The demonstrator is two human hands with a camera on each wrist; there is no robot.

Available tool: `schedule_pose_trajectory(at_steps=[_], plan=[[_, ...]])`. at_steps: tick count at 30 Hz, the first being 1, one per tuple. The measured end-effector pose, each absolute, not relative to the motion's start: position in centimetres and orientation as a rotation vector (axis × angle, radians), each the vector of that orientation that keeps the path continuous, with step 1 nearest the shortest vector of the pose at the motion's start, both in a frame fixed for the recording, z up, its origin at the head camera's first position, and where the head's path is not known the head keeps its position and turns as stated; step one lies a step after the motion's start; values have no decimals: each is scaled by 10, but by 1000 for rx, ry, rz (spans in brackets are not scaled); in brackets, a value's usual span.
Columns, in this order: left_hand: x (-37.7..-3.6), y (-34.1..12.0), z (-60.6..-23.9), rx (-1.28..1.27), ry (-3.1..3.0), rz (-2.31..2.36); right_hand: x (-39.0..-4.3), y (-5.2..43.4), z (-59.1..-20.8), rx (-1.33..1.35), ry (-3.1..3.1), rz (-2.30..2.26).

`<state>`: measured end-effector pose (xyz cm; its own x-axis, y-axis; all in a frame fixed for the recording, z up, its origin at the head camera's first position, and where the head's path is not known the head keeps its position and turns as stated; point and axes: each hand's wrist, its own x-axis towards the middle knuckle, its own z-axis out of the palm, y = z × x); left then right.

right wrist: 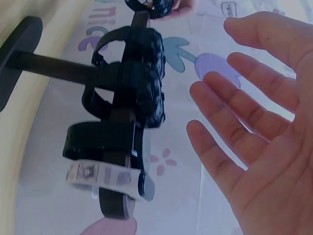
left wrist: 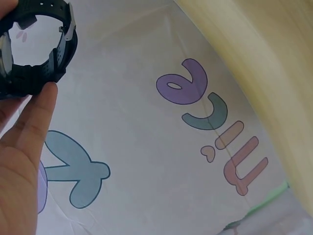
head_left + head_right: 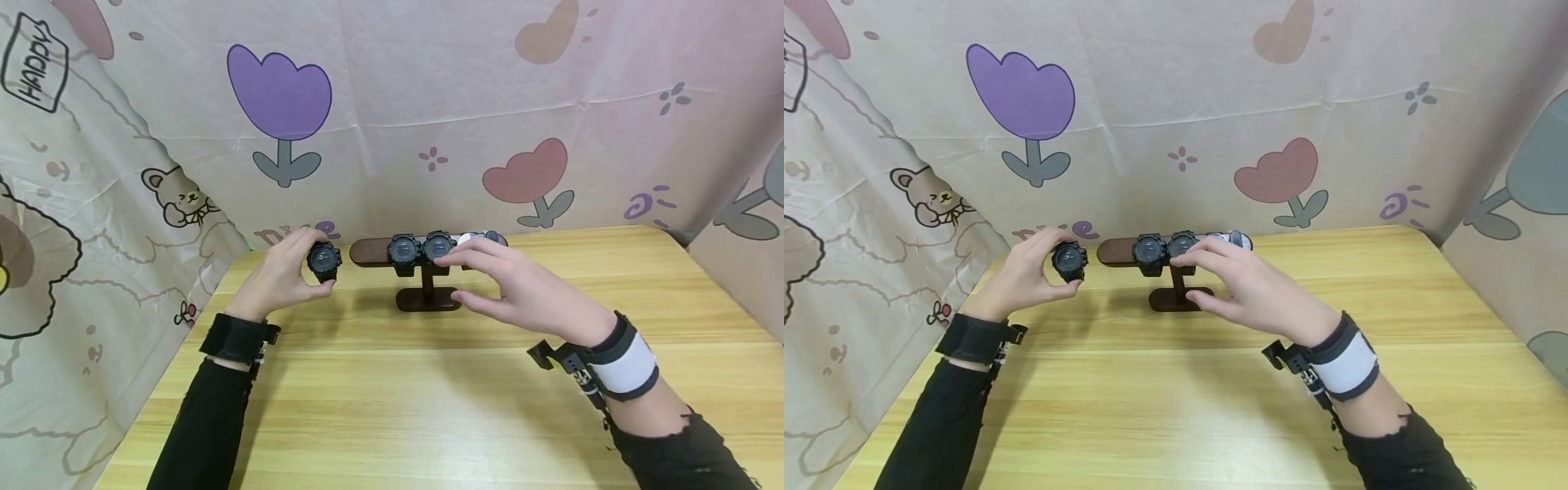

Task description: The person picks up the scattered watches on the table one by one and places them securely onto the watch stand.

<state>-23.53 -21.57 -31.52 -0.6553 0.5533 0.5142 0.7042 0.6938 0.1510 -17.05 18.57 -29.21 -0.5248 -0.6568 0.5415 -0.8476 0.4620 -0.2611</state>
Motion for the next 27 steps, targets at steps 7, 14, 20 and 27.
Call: schedule_pose_trajectory(at_steps=[7, 14, 20, 27], plan=[[-237, -213, -314, -986, -2486, -480, -177, 196, -291, 1226, -2331, 723], [-237, -209, -312, -986, -2492, -469, -185, 206, -293, 1171, -2326, 745], [-238, -206, -311, -991, -2498, -464, -191, 215, -295, 1094, -2352, 743], [-240, -203, -309, -1011, -2493, -455, -199, 226, -297, 998, -2404, 763]])
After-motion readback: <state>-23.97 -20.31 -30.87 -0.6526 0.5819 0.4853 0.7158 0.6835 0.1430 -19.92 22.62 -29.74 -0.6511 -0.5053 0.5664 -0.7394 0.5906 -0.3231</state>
